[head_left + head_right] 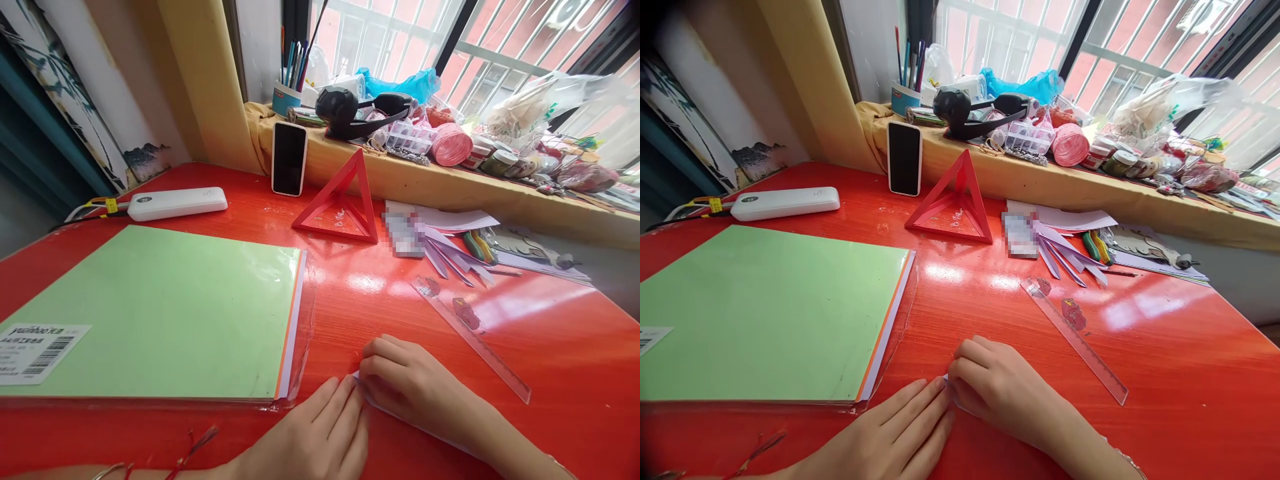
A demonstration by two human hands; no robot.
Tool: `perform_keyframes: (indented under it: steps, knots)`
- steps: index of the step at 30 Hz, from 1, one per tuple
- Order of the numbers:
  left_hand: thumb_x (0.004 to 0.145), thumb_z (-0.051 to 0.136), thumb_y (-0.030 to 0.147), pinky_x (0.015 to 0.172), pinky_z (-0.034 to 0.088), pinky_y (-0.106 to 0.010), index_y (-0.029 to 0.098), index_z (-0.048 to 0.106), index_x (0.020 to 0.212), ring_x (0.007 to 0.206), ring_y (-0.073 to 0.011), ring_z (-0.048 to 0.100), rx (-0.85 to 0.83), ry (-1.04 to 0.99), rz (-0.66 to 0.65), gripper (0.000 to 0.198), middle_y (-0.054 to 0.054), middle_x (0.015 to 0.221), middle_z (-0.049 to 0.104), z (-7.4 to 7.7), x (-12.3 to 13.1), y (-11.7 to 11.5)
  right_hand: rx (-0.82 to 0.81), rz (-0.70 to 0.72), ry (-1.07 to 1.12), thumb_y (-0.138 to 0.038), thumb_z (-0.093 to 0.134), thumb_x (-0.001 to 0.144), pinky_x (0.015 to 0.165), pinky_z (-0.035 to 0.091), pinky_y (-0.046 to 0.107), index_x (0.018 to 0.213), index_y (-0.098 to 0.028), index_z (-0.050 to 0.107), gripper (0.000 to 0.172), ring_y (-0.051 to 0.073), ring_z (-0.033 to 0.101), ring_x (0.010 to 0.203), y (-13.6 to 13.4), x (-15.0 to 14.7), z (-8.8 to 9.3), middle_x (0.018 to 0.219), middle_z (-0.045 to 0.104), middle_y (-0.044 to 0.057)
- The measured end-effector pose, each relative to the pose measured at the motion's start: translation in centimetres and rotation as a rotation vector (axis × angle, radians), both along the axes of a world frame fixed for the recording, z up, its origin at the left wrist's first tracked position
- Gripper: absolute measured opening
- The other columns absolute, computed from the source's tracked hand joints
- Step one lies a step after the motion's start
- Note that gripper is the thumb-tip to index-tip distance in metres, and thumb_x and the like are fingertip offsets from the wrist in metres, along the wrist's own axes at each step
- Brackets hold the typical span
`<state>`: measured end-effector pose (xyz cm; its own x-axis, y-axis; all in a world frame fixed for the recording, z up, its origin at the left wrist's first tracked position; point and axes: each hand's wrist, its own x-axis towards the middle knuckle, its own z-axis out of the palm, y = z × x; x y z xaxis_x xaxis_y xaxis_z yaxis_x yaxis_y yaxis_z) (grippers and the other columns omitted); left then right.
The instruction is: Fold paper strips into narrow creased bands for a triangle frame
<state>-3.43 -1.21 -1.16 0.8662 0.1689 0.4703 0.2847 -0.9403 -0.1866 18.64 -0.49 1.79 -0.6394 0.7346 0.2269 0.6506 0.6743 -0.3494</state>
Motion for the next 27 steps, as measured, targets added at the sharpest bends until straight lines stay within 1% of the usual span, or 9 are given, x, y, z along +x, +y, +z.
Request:
perform_keyframes:
  steps: [3,6,12,15,18,21,24,27]
  knots:
    - [0.095,0.042,0.015,0.097,0.052,-0.037,0.007,0.066,0.117,0.112,-0.0268,0.065,0.006,0.008,0.005,0.034,-0.013,0.119,0.070,0.0,0.0,-0.1,0.028,0.020,-0.004,-0.014,0.044,0.099,0.060,0.044,0.026,0.089,-0.018,0.061,0.020,0.016,0.051,0.067,-0.2,-0.1,-0.1,0.083,0.063,0.005]
    - [0.095,0.044,0.016,0.095,0.052,-0.037,0.007,0.066,0.116,0.112,-0.0271,0.065,0.011,0.004,0.009,0.031,-0.014,0.118,0.071,-0.2,-0.1,-0.3,0.008,0.029,-0.014,-0.014,0.043,0.100,0.060,0.045,0.027,0.090,-0.018,0.061,0.021,0.016,0.051,0.068,-0.2,-0.1,0.0,0.083,0.064,0.006]
    - [0.097,0.041,0.015,0.095,0.051,-0.037,0.008,0.067,0.116,0.111,-0.0262,0.065,-0.028,-0.028,0.025,0.033,-0.014,0.118,0.071,-0.3,0.0,-0.5,-0.022,0.037,-0.021,-0.015,0.043,0.101,0.061,0.044,0.027,0.089,-0.017,0.064,0.024,0.016,0.049,0.068,0.0,0.0,0.2,0.084,0.065,0.006]
    - [0.096,0.043,0.014,0.100,0.048,-0.037,0.009,0.067,0.116,0.113,-0.0257,0.064,-0.073,-0.035,0.024,0.031,-0.013,0.119,0.070,0.3,0.0,-0.3,-0.022,0.043,-0.013,-0.016,0.043,0.101,0.060,0.044,0.027,0.089,-0.017,0.065,0.024,0.016,0.048,0.067,0.1,0.0,0.2,0.084,0.066,0.006]
    - [0.094,0.044,0.009,0.106,0.044,-0.037,0.010,0.067,0.115,0.114,-0.0244,0.063,-0.112,-0.011,0.014,0.031,-0.011,0.119,0.070,1.2,-0.1,0.1,-0.042,0.044,-0.002,-0.016,0.047,0.100,0.061,0.045,0.028,0.095,-0.016,0.067,0.020,0.017,0.051,0.069,0.0,0.2,0.1,0.086,0.066,0.006]
    - [0.095,0.042,0.009,0.105,0.045,-0.037,0.009,0.067,0.116,0.114,-0.0241,0.064,-0.137,0.011,-0.005,0.033,-0.012,0.120,0.070,2.0,-0.2,0.4,-0.100,0.017,0.050,-0.016,0.052,0.098,0.066,0.047,0.028,0.097,-0.018,0.068,0.016,0.017,0.055,0.075,-0.1,0.4,0.1,0.090,0.068,0.006]
    - [0.095,0.042,0.009,0.105,0.045,-0.036,0.009,0.067,0.115,0.113,-0.0237,0.064,-0.142,0.015,-0.017,0.032,-0.012,0.118,0.071,2.2,-0.2,0.6,-0.144,-0.015,0.133,-0.016,0.050,0.099,0.069,0.049,0.027,0.103,-0.018,0.068,0.019,0.016,0.057,0.077,-0.2,0.5,0.0,0.092,0.069,0.006]
    - [0.095,0.043,0.007,0.106,0.043,-0.036,0.009,0.068,0.114,0.112,-0.0227,0.065,-0.146,0.016,-0.031,0.032,-0.011,0.117,0.071,2.1,-0.2,0.6,-0.113,-0.014,0.145,-0.014,0.047,0.099,0.066,0.049,0.028,0.105,-0.017,0.068,0.022,0.016,0.057,0.074,-0.2,0.5,-0.2,0.089,0.069,0.007]
